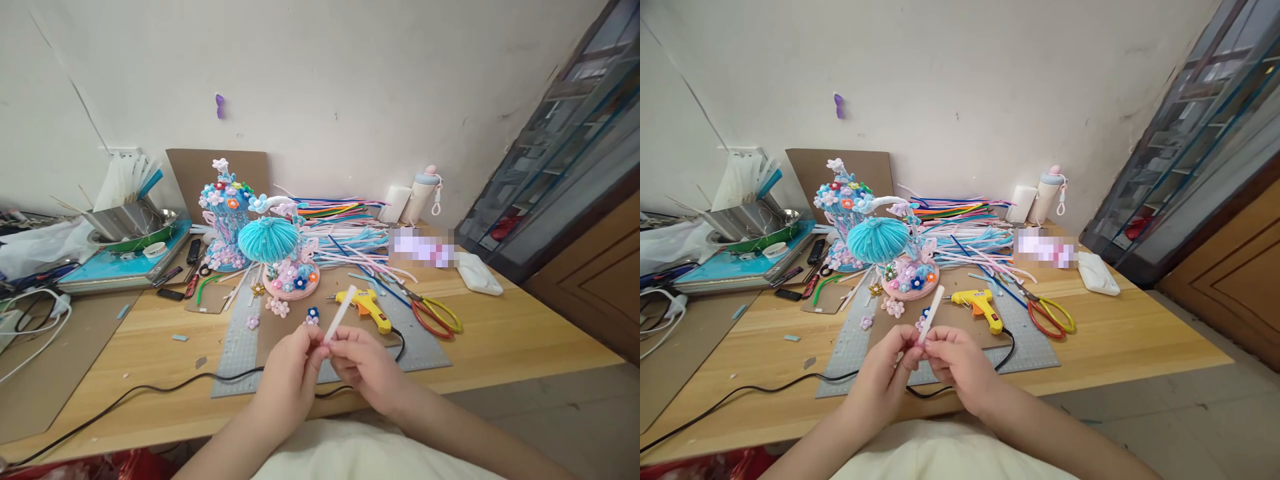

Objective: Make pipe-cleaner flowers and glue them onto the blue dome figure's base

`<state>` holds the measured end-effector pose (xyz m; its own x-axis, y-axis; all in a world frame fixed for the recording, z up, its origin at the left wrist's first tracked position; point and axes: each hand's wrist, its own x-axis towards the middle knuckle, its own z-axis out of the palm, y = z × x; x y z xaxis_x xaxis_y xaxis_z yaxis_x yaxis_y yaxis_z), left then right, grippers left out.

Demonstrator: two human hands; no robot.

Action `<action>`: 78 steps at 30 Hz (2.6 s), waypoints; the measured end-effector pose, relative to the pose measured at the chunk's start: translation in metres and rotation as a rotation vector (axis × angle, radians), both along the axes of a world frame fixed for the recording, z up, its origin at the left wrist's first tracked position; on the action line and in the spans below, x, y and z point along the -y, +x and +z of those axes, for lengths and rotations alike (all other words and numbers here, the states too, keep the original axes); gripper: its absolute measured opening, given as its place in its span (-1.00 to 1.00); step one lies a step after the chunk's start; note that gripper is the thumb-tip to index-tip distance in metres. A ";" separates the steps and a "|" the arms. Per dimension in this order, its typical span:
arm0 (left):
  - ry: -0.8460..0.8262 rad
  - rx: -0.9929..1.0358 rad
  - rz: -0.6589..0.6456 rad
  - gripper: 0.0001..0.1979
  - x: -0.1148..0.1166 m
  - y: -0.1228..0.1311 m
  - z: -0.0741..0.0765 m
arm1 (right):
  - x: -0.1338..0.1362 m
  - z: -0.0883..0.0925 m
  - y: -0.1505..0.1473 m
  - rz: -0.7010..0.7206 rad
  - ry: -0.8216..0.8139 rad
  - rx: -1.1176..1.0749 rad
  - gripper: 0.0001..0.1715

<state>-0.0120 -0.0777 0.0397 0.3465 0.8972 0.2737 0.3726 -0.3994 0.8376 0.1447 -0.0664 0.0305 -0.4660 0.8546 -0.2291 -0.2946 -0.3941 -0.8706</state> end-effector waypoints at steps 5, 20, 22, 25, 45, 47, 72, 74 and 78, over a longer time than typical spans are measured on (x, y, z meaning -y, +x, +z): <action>0.170 -0.093 -0.035 -0.89 0.000 -0.007 0.003 | -0.009 0.003 0.008 0.305 -0.175 -0.030 -0.75; -0.507 0.453 -0.084 -0.78 -0.005 0.004 0.012 | 0.000 0.009 0.011 -0.051 1.033 0.646 -0.77; -0.384 0.358 -0.087 -0.82 -0.002 0.002 0.009 | -0.004 0.009 0.010 0.064 0.601 0.391 -0.77; -0.213 0.230 -0.062 -0.84 -0.001 0.000 0.007 | -0.012 0.010 0.010 0.347 0.057 0.123 -0.81; -0.026 0.148 0.028 -0.90 -0.002 -0.002 0.005 | -0.012 0.006 0.005 0.252 -0.111 -0.072 -0.79; -0.110 0.234 0.006 -0.84 -0.003 -0.001 0.007 | -0.014 0.009 0.006 0.167 -0.059 -0.143 -0.82; -0.454 -0.021 0.338 -0.70 0.016 -0.127 -0.003 | -0.014 0.001 0.059 -0.356 0.117 -0.132 -0.88; -0.409 -0.181 0.519 -0.74 0.006 -0.159 -0.007 | -0.018 0.004 0.064 -0.382 0.080 -0.245 -0.89; -0.367 -0.634 0.885 -0.77 -0.012 -0.194 -0.019 | -0.020 0.009 0.056 -0.347 0.045 -0.374 -0.73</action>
